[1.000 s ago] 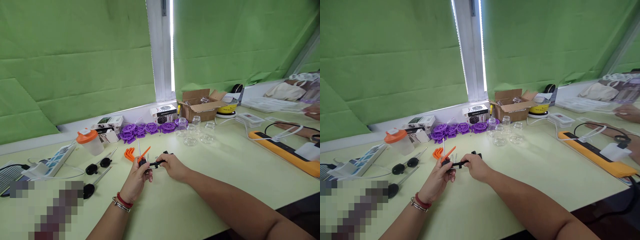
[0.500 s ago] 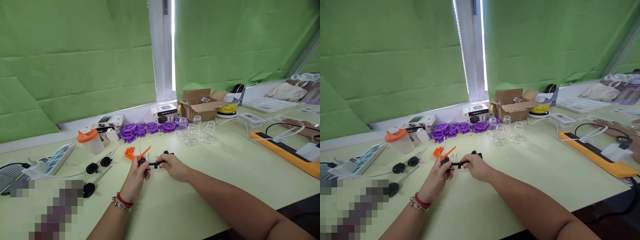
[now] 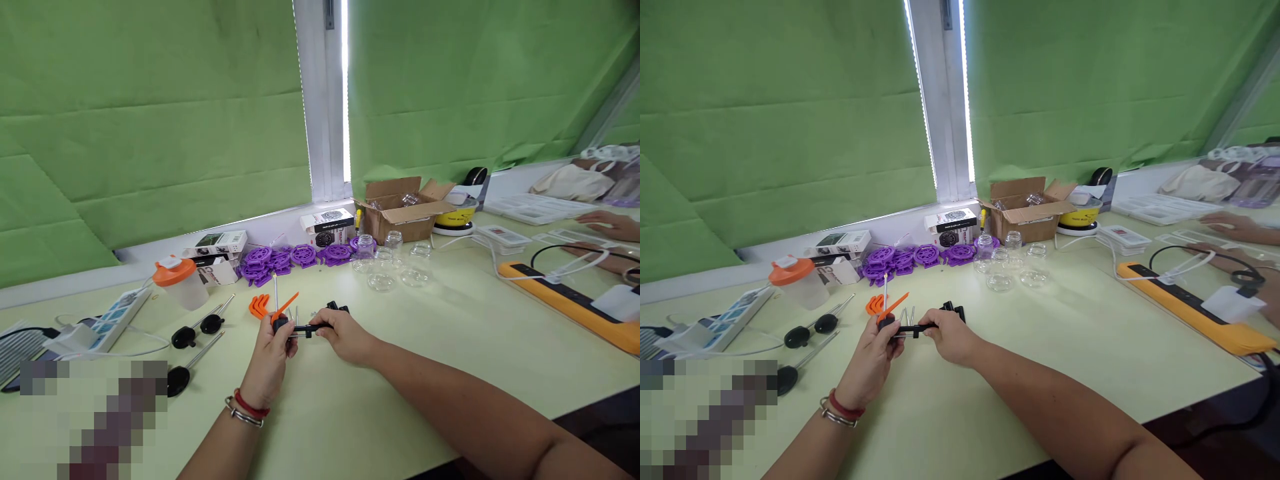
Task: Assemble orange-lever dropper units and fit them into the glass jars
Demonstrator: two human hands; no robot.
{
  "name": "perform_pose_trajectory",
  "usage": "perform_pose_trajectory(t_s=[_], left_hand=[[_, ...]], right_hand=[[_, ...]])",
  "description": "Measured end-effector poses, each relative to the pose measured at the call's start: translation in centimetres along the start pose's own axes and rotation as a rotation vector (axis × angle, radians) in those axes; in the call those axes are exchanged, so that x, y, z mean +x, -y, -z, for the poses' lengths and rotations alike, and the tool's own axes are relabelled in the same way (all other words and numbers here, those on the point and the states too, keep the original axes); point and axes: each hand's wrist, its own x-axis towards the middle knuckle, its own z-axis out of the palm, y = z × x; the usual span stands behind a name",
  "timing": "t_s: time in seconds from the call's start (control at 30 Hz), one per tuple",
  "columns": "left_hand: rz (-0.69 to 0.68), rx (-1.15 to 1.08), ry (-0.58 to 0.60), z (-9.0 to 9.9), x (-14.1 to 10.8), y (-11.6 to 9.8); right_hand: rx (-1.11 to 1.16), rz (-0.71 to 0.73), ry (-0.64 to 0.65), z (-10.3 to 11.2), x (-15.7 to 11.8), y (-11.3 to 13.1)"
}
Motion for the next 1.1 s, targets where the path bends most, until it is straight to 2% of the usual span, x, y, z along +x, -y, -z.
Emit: perform_pose_trajectory(t_s=[0.4, 0.73, 0.83, 0.93, 1.1], left_hand=[[-0.041, 0.114, 0.049, 0.3, 0.0, 0.1], [0.066, -0.024, 0.169, 0.4, 0.0, 0.4], [0.074, -0.075, 0.157, 0.2, -0.1, 0.4], [-0.007, -0.115, 0.069, 0.0, -0.2, 0.4], [-0.274, -0.09, -0.031, -0.3, -0.6, 0.4]], right_hand=[[0.021, -0.016, 0.017, 0.0, 0.1, -0.3], [-0.154, 0.116, 0.005, -0.1, -0.6, 0.4], [-0.181, 0.149, -0.002, -0.1, -0.7, 0.7], [-0.128, 0.135, -0.013, -0.4, -0.6, 0.7], [0.065, 0.07, -0.034, -1.2, -0.4, 0.2]])
